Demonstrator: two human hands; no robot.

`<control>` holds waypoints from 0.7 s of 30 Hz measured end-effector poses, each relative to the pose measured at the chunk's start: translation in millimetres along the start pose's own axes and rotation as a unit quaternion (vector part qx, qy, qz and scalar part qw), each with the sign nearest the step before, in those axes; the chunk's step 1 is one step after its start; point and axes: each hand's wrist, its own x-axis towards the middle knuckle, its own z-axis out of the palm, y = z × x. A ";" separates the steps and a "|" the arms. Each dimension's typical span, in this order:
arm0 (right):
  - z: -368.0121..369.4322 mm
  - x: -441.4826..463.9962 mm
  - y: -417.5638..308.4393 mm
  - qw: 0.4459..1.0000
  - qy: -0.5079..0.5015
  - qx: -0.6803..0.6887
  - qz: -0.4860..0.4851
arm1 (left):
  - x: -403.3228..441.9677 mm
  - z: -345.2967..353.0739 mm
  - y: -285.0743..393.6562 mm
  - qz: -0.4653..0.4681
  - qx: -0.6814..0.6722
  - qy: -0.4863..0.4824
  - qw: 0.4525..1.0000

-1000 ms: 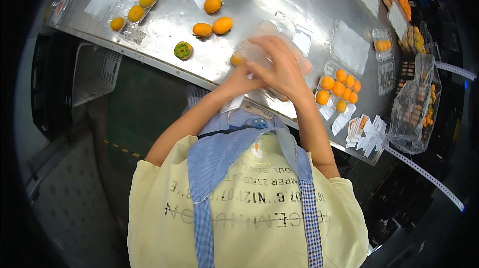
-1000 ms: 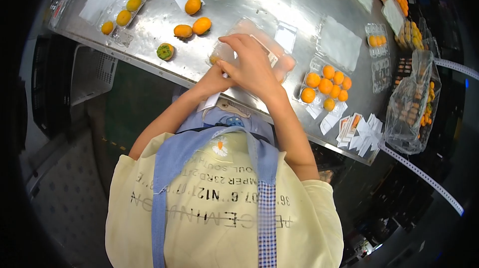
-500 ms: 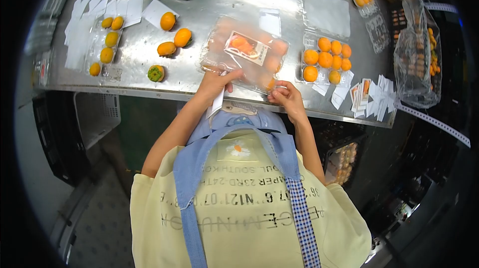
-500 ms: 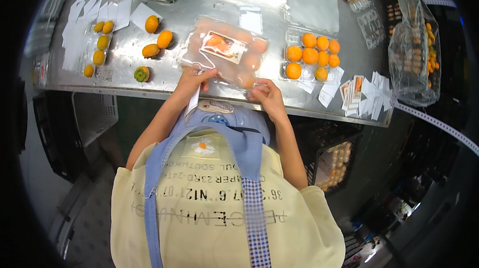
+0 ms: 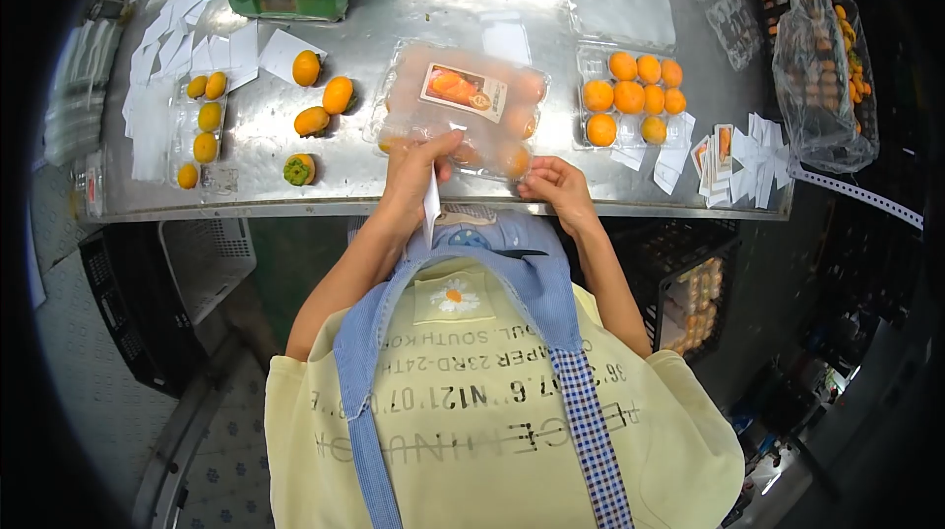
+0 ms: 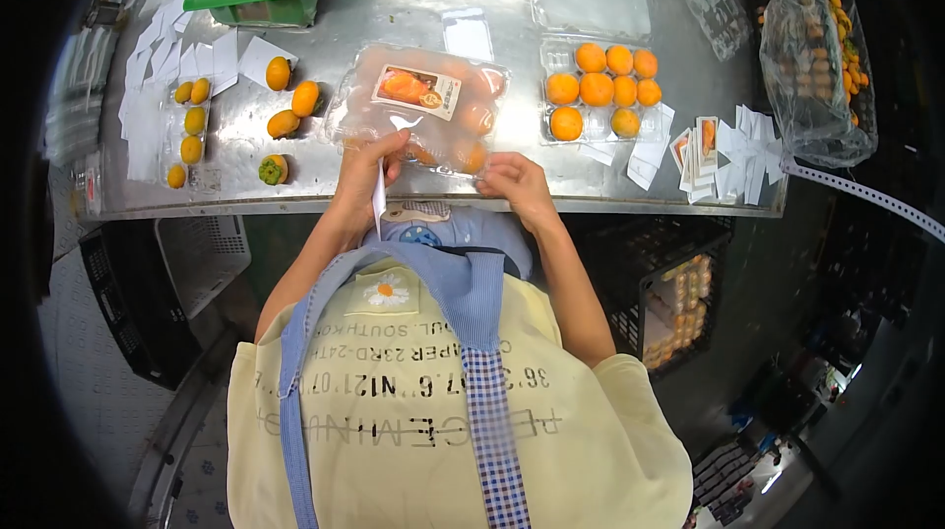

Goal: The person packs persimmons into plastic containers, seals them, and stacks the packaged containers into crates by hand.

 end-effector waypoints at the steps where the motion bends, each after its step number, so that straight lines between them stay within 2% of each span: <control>1: 0.5 0.6 1.3 1.000 0.000 -0.006 -0.007 | -1.0 3.8 1.9 0.003 -0.002 0.003 1.000; 10: 2.0 3.3 5.1 0.998 0.020 -0.052 -0.014 | 2.5 8.9 -3.1 -0.008 -0.004 0.030 1.000; 16: 3.7 7.1 11.8 0.994 0.051 -0.098 -0.005 | -5.7 19.9 2.0 0.027 -0.026 0.046 0.998; 19: -0.1 9.9 16.2 0.993 0.053 -0.108 -0.003 | -1.9 9.4 44.5 0.022 -0.014 0.018 0.999; 21: -1.3 11.5 15.9 0.993 0.054 -0.108 -0.010 | -0.6 23.4 56.6 0.065 -0.024 0.041 0.997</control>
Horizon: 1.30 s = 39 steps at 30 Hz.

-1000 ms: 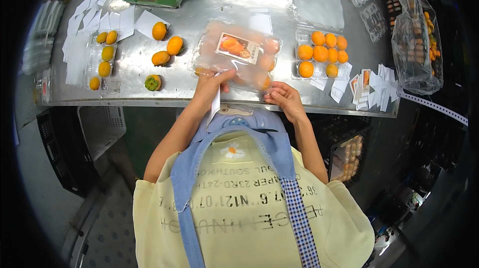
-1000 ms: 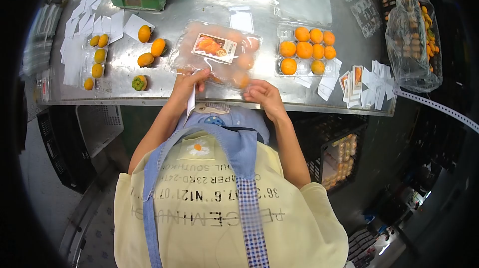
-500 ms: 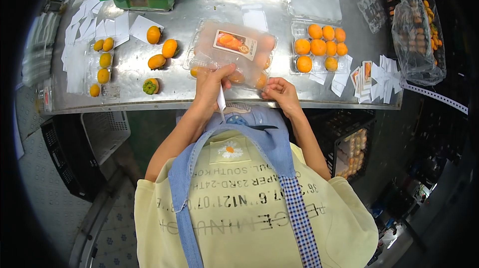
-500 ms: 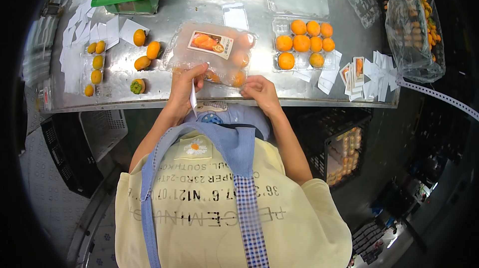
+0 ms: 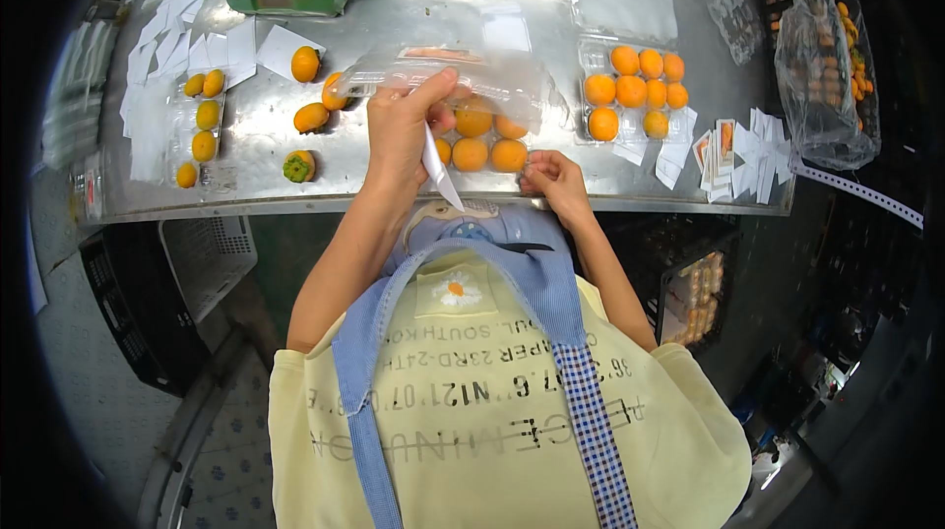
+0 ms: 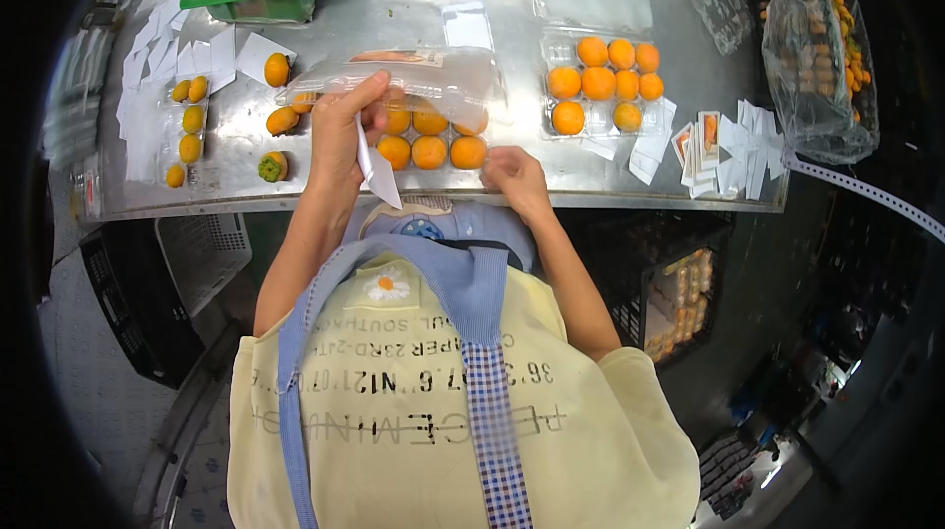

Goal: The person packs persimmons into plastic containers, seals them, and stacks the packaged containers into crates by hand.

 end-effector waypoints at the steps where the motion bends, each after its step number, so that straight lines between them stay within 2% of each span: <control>1: 0.7 -1.5 -1.1 1.000 0.006 -0.001 -0.008 | 3.8 5.1 4.4 0.024 -0.006 0.012 1.000; 2: 1.0 -2.7 -1.8 1.000 0.013 -0.001 -0.013 | 10.9 2.9 4.4 0.039 0.013 0.018 0.999; 5: -0.9 -8.4 -18.2 0.952 0.094 -0.272 -0.100 | 30.3 -8.8 13.2 -0.001 0.004 -0.018 1.000; 6: 5.5 -14.7 -31.9 0.933 0.149 -0.288 -0.153 | 37.4 -10.4 14.7 0.005 0.014 -0.023 1.000; 9: 25.4 -28.1 -79.9 0.958 0.086 -0.185 -0.203 | 43.1 -0.4 28.5 -0.001 0.008 -0.039 0.999; 11: 46.7 -29.6 -103.0 0.982 -0.075 -0.050 -0.164 | 42.7 6.0 28.2 0.008 -0.009 -0.059 0.998; 12: 56.0 -25.7 -103.7 0.977 -0.125 -0.022 -0.171 | 41.8 9.6 27.5 0.013 -0.017 -0.069 0.997; 14: 86.8 -29.0 -124.6 0.964 -0.164 -0.013 -0.207 | 39.6 14.1 20.7 0.007 -0.039 -0.083 0.996; 17: 105.3 -19.7 -116.8 0.967 -0.141 0.061 -0.201 | 46.1 8.4 7.9 0.002 -0.035 -0.109 0.993; 18: 102.7 -15.2 -112.9 0.978 -0.118 0.057 -0.164 | 46.5 4.5 5.6 -0.001 -0.030 -0.112 0.993; 21: 82.1 -11.9 -112.8 0.984 -0.142 0.075 -0.077 | 44.6 -0.2 -2.2 -0.008 -0.025 -0.106 0.994; 22: 74.0 -12.0 -113.2 0.985 -0.147 0.060 -0.074 | 45.3 0.6 -7.0 -0.001 -0.036 -0.104 0.994; 24: 46.8 -11.6 -112.1 0.989 -0.095 0.042 -0.109 | 44.9 -0.5 -12.3 0.024 -0.024 -0.080 0.996; 25: 20.9 -3.7 -99.0 0.981 -0.047 0.044 -0.182 | 49.2 -3.4 -13.6 0.028 -0.025 -0.053 0.998; 26: -9.4 1.6 -96.3 0.977 0.047 0.047 -0.201 | 56.1 -10.6 -15.6 0.061 -0.023 -0.035 0.997; 27: -43.5 4.1 -92.3 0.963 0.172 0.077 -0.194 | 64.0 -20.6 -17.1 0.094 -0.022 -0.018 0.995; 29: -125.1 2.5 -92.9 0.911 0.301 0.132 -0.250 | 80.3 -43.5 -15.2 0.154 0.023 0.032 0.987; 31: -218.4 0.8 -75.3 0.867 0.362 0.150 -0.307 | 98.7 -64.0 -13.4 0.184 0.075 0.083 0.976; 32: -231.3 -9.3 -84.3 0.857 0.429 0.148 -0.244 | 110.1 -72.8 -12.3 0.185 0.106 0.109 0.971; 33: -265.7 -12.0 -74.6 0.855 0.446 0.197 -0.177 | 120.8 -79.4 -12.3 0.185 0.136 0.136 0.964; 35: -260.0 -17.8 -80.9 0.817 0.505 0.198 -0.198 | 139.1 -89.3 -16.1 0.183 0.200 0.155 0.950; 39: -185.0 4.9 -77.4 0.860 0.427 0.076 -0.268 | 172.2 -104.9 -24.7 0.133 0.224 0.118 0.958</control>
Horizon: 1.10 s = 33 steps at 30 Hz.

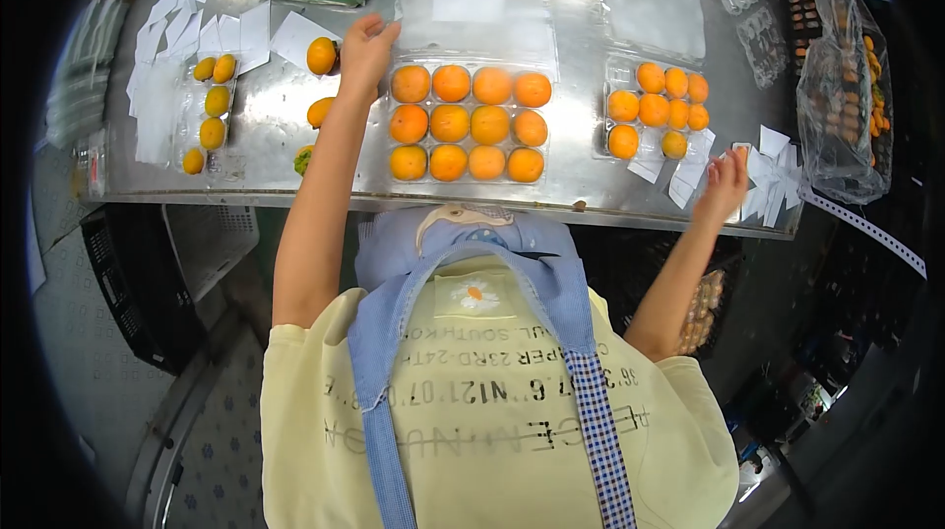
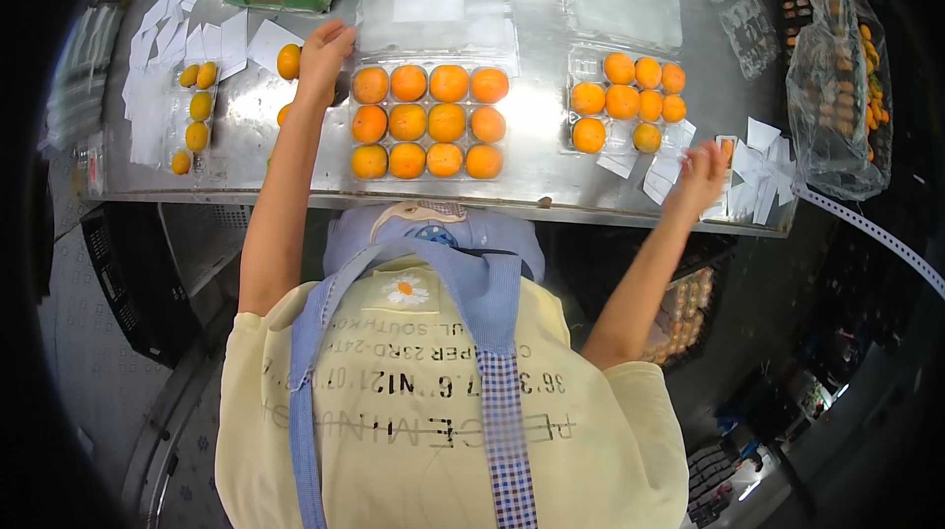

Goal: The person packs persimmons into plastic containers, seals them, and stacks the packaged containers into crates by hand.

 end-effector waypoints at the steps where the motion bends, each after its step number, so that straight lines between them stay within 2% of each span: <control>1: 24.1 -18.9 1.1 0.998 -0.053 -0.033 -0.009 | -6.5 1.3 13.1 -0.014 -0.012 -0.029 0.999; 2: 46.3 -39.3 2.5 0.986 -0.119 -0.104 -0.052 | -6.0 1.2 13.9 -0.017 -0.009 -0.030 0.999; 3: 72.8 -61.3 -9.4 0.975 -0.200 -0.092 -0.041 | -4.1 1.6 13.7 -0.019 -0.006 -0.031 0.999; 4: 87.8 -73.9 -0.4 0.959 -0.240 -0.117 -0.092 | -1.6 1.8 14.0 -0.022 -0.003 -0.032 0.999; 6: 112.9 -93.6 7.2 0.933 -0.328 -0.125 -0.078 | 3.1 0.8 18.0 -0.038 0.016 -0.046 0.998; 8: 137.2 -101.3 6.6 0.914 -0.364 -0.148 -0.101 | 11.5 -0.7 19.5 -0.044 0.050 -0.066 0.996; 11: 169.3 -93.7 15.3 0.917 -0.360 -0.147 -0.091 | 22.9 -2.0 17.9 -0.042 0.104 -0.099 0.989; 14: 191.8 -79.7 23.3 0.906 -0.359 -0.224 -0.028 | 24.1 0.5 20.1 -0.048 0.108 -0.110 0.987; 17: 205.4 -69.1 29.1 0.884 -0.408 -0.223 0.039 | 15.1 1.0 26.4 -0.047 0.108 -0.112 0.987; 22: 209.3 -65.7 28.3 0.888 -0.387 -0.243 0.054 | 4.7 8.3 30.0 -0.008 0.168 -0.116 0.979; 26: 205.2 -57.2 21.7 0.905 -0.349 -0.239 0.040 | 7.3 16.6 13.6 -0.019 0.137 -0.156 0.978; 29: 205.9 -50.1 28.5 0.911 -0.347 -0.223 0.023 | 3.7 22.5 17.3 -0.056 0.059 -0.148 0.986; 33: 208.1 -52.4 25.7 0.916 -0.340 -0.209 0.029 | -6.2 26.0 29.4 -0.073 0.023 -0.145 0.987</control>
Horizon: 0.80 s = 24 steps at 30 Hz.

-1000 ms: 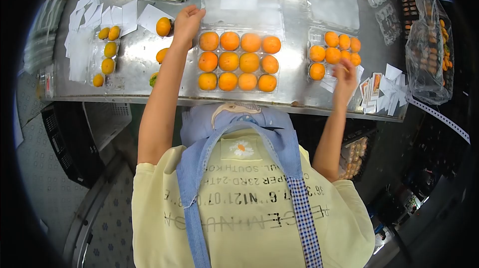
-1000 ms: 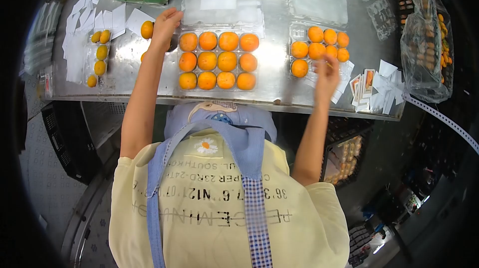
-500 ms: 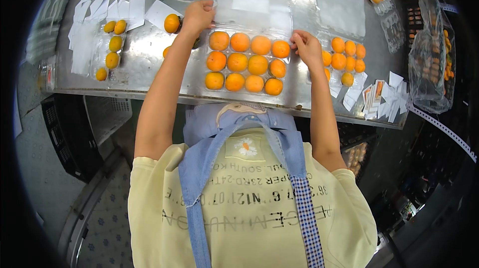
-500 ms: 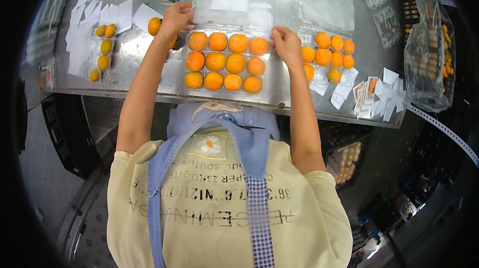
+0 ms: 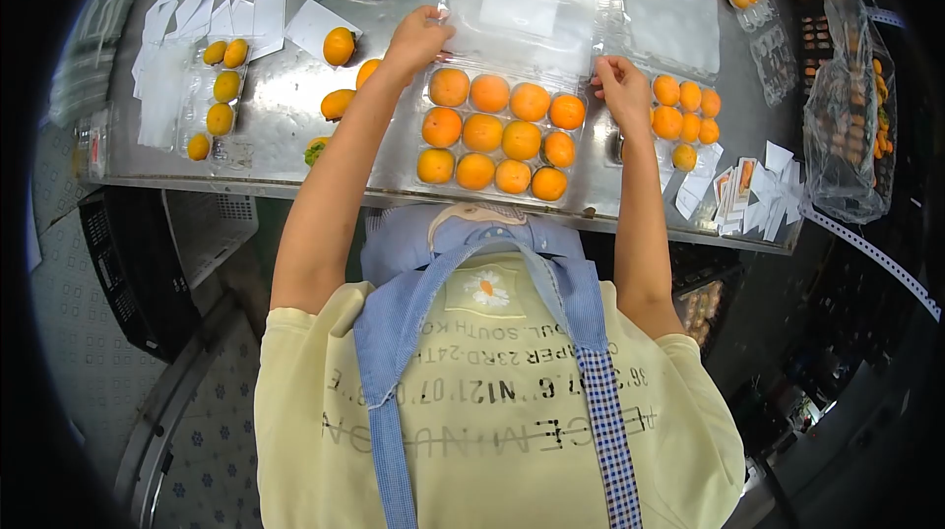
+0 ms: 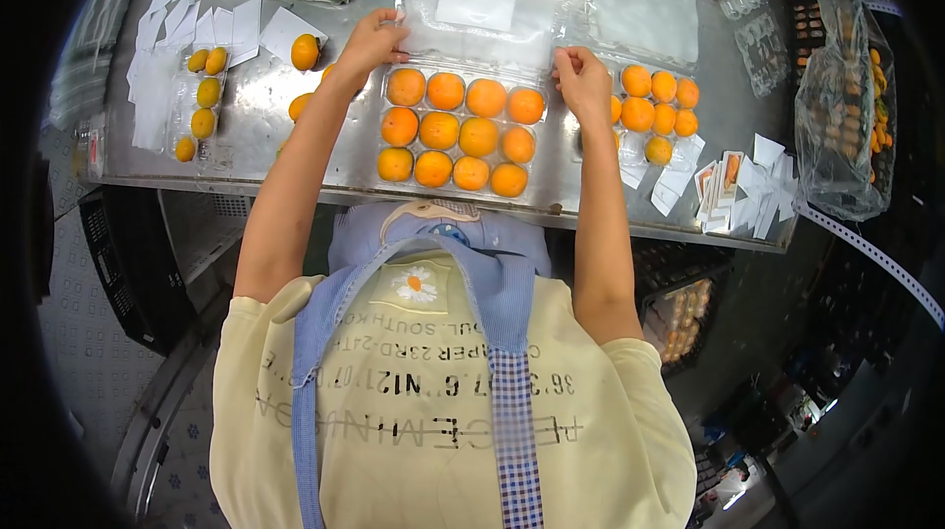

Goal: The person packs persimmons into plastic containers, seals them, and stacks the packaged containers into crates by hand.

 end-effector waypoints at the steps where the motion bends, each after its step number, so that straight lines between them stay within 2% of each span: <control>1: 0.5 -0.2 -0.2 1.000 -0.002 -0.016 -0.004 | 0.1 0.6 -1.7 0.006 -0.007 -0.001 1.000; 5: 1.4 1.1 3.2 0.997 0.007 -0.076 -0.031 | 12.1 1.7 -23.9 0.052 0.005 0.006 0.999; 12: 5.9 3.2 1.9 0.991 0.038 -0.122 -0.044 | 9.7 6.3 -18.4 0.031 0.006 0.028 0.999; 24: 4.3 1.3 0.7 0.993 0.020 -0.117 -0.028 | 13.2 9.0 -18.6 0.028 0.014 0.033 0.999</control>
